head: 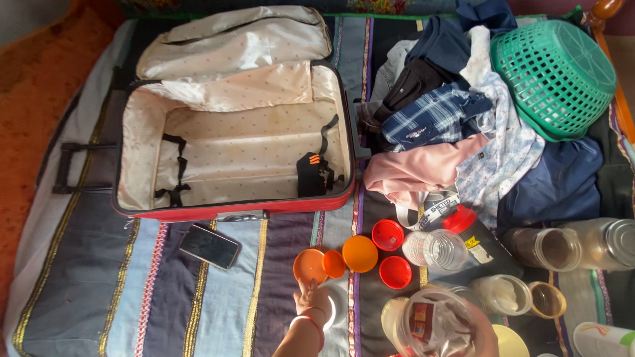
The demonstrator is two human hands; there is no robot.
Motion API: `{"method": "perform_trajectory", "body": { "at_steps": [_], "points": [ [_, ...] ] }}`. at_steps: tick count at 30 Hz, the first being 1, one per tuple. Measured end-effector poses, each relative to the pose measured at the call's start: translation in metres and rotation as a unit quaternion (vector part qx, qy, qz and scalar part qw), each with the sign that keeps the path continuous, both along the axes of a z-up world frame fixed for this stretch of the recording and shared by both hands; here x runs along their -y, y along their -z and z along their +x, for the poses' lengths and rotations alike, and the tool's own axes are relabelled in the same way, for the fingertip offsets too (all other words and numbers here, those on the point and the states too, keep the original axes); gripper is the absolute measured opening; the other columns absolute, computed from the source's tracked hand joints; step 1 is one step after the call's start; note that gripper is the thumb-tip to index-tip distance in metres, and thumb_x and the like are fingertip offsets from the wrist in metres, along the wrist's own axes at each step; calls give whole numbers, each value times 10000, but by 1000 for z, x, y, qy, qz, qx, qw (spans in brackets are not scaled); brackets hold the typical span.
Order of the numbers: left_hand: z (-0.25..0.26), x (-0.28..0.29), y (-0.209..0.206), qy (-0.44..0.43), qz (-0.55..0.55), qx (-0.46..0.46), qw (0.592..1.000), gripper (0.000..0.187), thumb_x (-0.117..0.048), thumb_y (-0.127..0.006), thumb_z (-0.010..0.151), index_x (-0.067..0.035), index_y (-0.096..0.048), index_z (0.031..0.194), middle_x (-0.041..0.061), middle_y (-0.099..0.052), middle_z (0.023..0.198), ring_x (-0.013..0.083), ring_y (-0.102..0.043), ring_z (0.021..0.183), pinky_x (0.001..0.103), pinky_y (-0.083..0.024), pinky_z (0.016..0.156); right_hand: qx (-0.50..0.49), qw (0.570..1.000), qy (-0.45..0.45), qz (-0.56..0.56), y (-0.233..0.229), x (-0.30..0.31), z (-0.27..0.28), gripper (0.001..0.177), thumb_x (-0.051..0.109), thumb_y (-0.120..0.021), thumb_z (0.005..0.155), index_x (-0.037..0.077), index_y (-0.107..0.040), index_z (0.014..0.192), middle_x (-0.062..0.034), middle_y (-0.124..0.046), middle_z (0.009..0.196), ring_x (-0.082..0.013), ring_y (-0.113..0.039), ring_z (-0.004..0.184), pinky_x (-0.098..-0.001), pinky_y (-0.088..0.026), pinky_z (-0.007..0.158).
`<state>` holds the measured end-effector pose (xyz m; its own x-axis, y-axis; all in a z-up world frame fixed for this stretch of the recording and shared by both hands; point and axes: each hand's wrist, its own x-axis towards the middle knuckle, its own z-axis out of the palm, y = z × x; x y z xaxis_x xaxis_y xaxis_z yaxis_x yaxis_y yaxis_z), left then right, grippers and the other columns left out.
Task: The person repeatedly picks up various plastic and glass containers on a bed, opens and closes their lids, and places them back down. The person handles multiple containers with different colored lids, including orange, red, and white, without packing them into the nearby open suitcase.
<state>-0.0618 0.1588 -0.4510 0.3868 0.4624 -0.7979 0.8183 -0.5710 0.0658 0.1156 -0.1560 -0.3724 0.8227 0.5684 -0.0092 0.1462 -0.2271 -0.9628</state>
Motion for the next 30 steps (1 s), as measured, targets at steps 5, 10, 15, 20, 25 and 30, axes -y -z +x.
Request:
{"method": "perform_trajectory", "body": {
  "at_steps": [5, 10, 15, 20, 25, 30],
  "points": [
    [0, -1, 13, 124, 44, 29, 991, 420, -261, -516, 1021, -158, -544, 1428, 52, -357, 1543, 427, -153, 1514, 644, -209, 1190, -60, 993, 94, 40, 28, 24, -23, 729, 171, -777, 782, -77, -542, 1426, -235, -692, 1340, -327, -697, 1251, -456, -502, 1144],
    [10, -9, 7, 161, 85, 37, 983, 354, -234, -577, 994, -139, -622, 1332, 46, -538, 1383, 348, -379, 1394, 638, -281, 1166, -26, 999, 3, 38, -49, -15, -41, 1077, 75, -948, 474, -68, -407, 1395, -234, -615, 1317, -339, -646, 1204, -478, -505, 1035],
    [29, -26, -52, -34, 213, 205, 955, 371, -110, -604, 934, -120, -571, 1304, 61, -611, 1218, 303, -572, 1208, 482, -473, 1036, 42, 997, 24, 56, -125, -67, -65, 1060, 49, -918, 530, -41, -351, 1420, -208, -587, 1350, -304, -645, 1229, -434, -548, 1012],
    [38, -25, -143, -354, 4, 528, 772, 307, -126, -636, 922, -57, -570, 1214, 90, -640, 1170, 243, -685, 1009, 410, -624, 794, -70, 997, 34, 27, -149, -80, -58, 1083, 20, -903, 502, -6, -354, 1435, -173, -579, 1318, -265, -629, 1207, -412, -596, 915],
    [47, 2, -199, -418, -175, 561, 693, 312, -121, -643, 931, -37, -631, 1231, 90, -716, 1116, 146, -695, 947, 293, -586, 796, -1, 997, 28, -66, -162, -78, -55, 1037, 66, -927, 505, 37, -414, 1406, -144, -599, 1301, -249, -622, 1196, -375, -516, 984],
    [67, 59, -202, -369, -271, 577, 676, 270, -99, -653, 940, -1, -669, 1190, 127, -733, 1063, 191, -696, 958, 294, -582, 824, -6, 998, -50, 35, -162, -67, -51, 961, 120, -887, 619, 43, -398, 1443, -126, -586, 1345, -239, -592, 1260, -374, -497, 1036]
  ]
}}
